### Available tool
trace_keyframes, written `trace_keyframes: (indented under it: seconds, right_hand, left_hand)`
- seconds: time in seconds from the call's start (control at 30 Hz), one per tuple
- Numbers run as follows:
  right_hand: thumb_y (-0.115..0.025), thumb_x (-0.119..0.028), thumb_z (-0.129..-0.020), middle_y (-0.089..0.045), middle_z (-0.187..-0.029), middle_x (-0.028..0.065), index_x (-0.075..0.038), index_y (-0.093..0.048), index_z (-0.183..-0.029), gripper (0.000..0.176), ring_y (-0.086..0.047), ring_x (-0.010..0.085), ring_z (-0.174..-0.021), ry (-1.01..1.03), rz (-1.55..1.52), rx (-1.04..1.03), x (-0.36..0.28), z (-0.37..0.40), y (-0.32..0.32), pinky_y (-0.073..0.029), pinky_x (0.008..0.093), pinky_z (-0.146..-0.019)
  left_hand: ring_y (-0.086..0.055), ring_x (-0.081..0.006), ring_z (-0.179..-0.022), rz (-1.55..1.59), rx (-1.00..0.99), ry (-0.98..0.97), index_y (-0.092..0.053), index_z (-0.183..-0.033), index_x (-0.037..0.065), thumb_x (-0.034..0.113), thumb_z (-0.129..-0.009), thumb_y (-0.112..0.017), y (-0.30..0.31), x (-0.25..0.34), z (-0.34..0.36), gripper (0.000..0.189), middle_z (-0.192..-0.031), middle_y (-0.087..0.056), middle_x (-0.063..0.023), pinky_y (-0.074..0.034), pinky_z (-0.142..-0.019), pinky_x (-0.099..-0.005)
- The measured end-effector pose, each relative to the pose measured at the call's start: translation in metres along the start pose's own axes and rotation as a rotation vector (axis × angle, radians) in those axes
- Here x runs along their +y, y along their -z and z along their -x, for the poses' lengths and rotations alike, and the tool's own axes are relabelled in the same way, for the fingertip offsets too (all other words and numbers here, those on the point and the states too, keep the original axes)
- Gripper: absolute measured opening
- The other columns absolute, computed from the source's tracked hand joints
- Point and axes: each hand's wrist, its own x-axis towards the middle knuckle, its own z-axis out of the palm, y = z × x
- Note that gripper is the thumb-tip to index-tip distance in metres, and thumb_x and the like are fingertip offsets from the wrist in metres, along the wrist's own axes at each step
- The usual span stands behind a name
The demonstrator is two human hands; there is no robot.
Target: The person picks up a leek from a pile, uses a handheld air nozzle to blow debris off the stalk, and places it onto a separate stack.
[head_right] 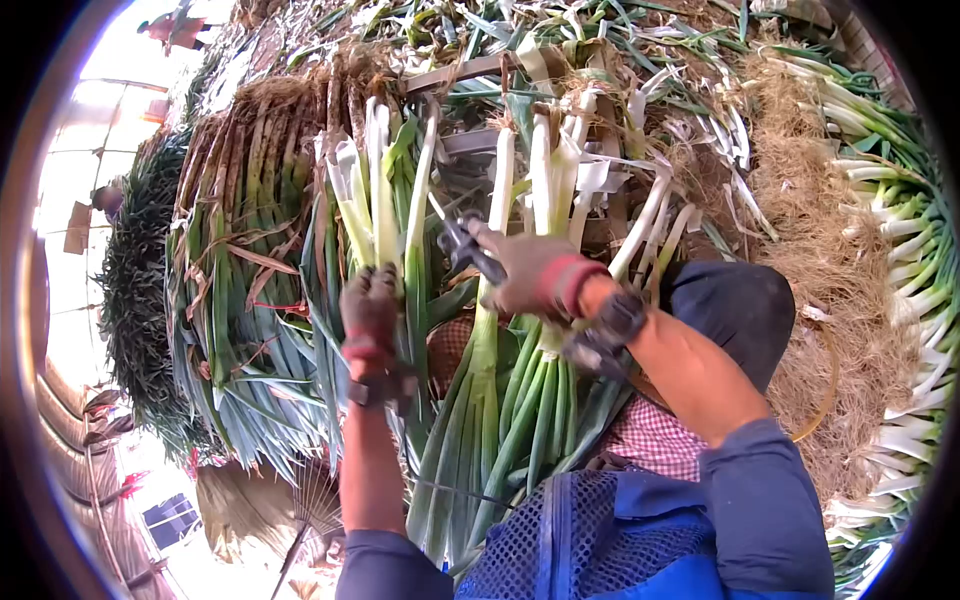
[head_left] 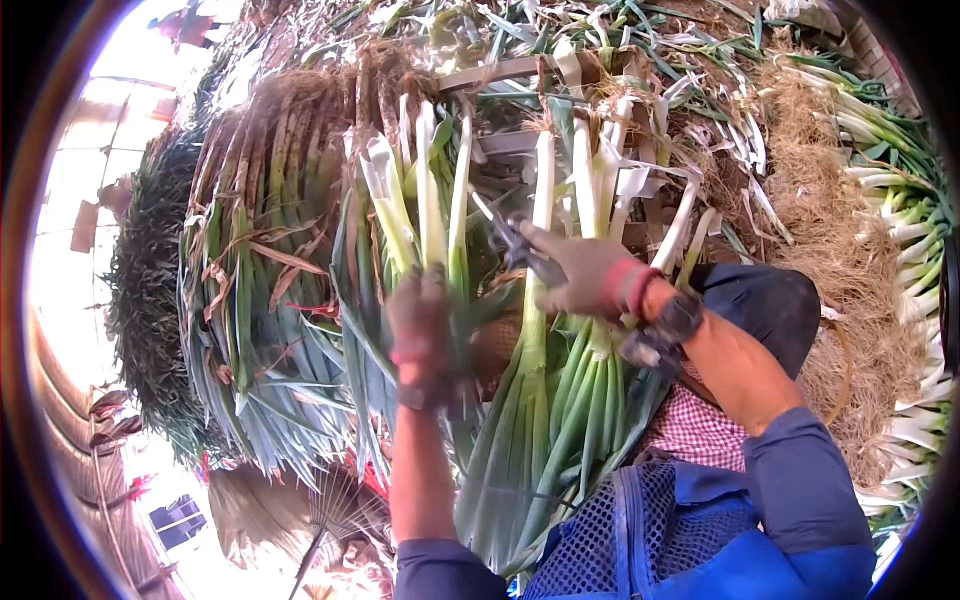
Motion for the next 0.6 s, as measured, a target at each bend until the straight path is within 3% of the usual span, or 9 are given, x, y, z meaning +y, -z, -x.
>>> trace_keyframes:
  seconds: [0.1,0.13,0.2,0.3,0.37,0.4,0.43,0.5,0.6]
  right_hand:
    - [-0.082,-0.045,-0.089,-0.076,-0.113,0.0212,-0.017,-0.023,-0.176,0.108,-0.075,0.0374,-0.104,0.057,-0.013,-0.009,0.005,0.026,-0.016,-0.057,0.0436,-0.096]
    - [-0.082,-0.045,-0.09,-0.077,-0.1,0.019,-0.016,-0.022,-0.176,0.109,-0.076,0.034,-0.093,0.128,-0.012,0.041,0.01,0.032,-0.019,-0.058,0.042,-0.089]
    - [-0.083,-0.045,-0.089,-0.076,-0.101,0.0195,-0.016,-0.022,-0.176,0.111,-0.075,0.0341,-0.094,0.146,-0.162,0.07,0.025,0.04,-0.02,-0.057,0.0402,-0.09]
    - [-0.087,-0.045,-0.087,-0.073,-0.107,0.0207,-0.017,-0.022,-0.177,0.114,-0.073,0.031,-0.098,0.239,-0.366,0.249,0.054,0.041,-0.034,-0.054,0.0336,-0.091]
    - [-0.087,-0.044,-0.087,-0.072,-0.114,0.0218,-0.016,-0.024,-0.176,0.113,-0.072,0.0297,-0.101,0.19,-0.516,0.382,0.067,0.04,-0.039,-0.053,0.0332,-0.095]
    - [-0.088,-0.044,-0.087,-0.072,-0.116,0.0221,-0.014,-0.025,-0.176,0.113,-0.071,0.0267,-0.102,0.164,-0.572,0.287,0.061,0.049,-0.028,-0.052,0.0332,-0.097]
    - [-0.088,-0.044,-0.087,-0.072,-0.116,0.0221,-0.014,-0.025,-0.176,0.113,-0.071,0.0267,-0.102,0.162,-0.578,0.292,0.055,0.057,-0.021,-0.052,0.0332,-0.097]
    - [-0.088,-0.043,-0.085,-0.073,-0.118,0.0242,-0.015,-0.025,-0.176,0.114,-0.073,0.0295,-0.104,0.194,-0.462,0.14,0.044,0.07,-0.017,-0.053,0.0362,-0.097]
    - [-0.085,-0.047,-0.086,-0.075,-0.107,0.0242,-0.019,-0.025,-0.176,0.112,-0.076,0.0365,-0.101,0.194,-0.336,0.215,0.039,0.067,-0.015,-0.056,0.0418,-0.095]
  left_hand:
    - [-0.074,-0.0215,-0.072,0.317,-0.07,0.082,-0.073,-0.103,-0.003,0.03,-0.106,-0.069,0.04,0.091,-0.043,0.033,-0.073,-0.07,-0.0109,-0.057,-0.061,-0.0378]
    - [-0.073,-0.02,-0.073,0.266,-0.12,-0.201,-0.071,-0.106,-0.001,0.029,-0.107,-0.069,0.053,0.097,-0.078,0.03,-0.08,-0.07,-0.0089,-0.059,-0.064,-0.0334]
    - [-0.074,-0.02,-0.083,0.529,-0.025,-0.248,-0.066,-0.12,-0.003,0.028,-0.11,-0.068,0.074,0.195,-0.103,0.033,-0.103,-0.072,-0.0139,-0.062,-0.074,-0.0328]
    - [-0.076,-0.029,-0.094,-0.233,0.321,-0.198,-0.064,-0.136,-0.003,0.033,-0.105,-0.073,0.046,0.228,-0.086,0.049,-0.128,-0.072,-0.0271,-0.064,-0.089,-0.0401]
    - [-0.077,-0.0389,-0.101,-0.456,0.304,-0.549,-0.061,-0.143,-0.002,0.037,-0.101,-0.076,0.002,0.143,-0.113,0.059,-0.135,-0.07,-0.0304,-0.062,-0.094,-0.0502]
    - [-0.077,-0.0405,-0.107,-0.657,0.014,-0.128,-0.057,-0.151,0.008,0.045,-0.094,-0.083,-0.016,0.149,-0.084,0.073,-0.126,-0.075,-0.0237,-0.062,-0.095,-0.0471]
    - [-0.074,-0.0448,-0.113,-0.65,-0.036,-0.271,-0.059,-0.148,0.008,0.042,-0.086,-0.089,-0.046,0.076,-0.093,0.077,-0.126,-0.075,-0.0252,-0.06,-0.099,-0.0495]
    - [-0.073,-0.0442,-0.112,-0.867,-0.017,-0.318,-0.065,-0.135,0.004,0.028,-0.094,-0.073,-0.059,0.052,-0.047,0.048,-0.121,-0.073,-0.0241,-0.058,-0.1,-0.053]
    - [-0.076,-0.0425,-0.102,-0.89,-0.025,-0.243,-0.066,-0.134,0.004,0.019,-0.093,-0.072,-0.061,0.038,-0.049,0.044,-0.116,-0.075,-0.0243,-0.061,-0.095,-0.0525]
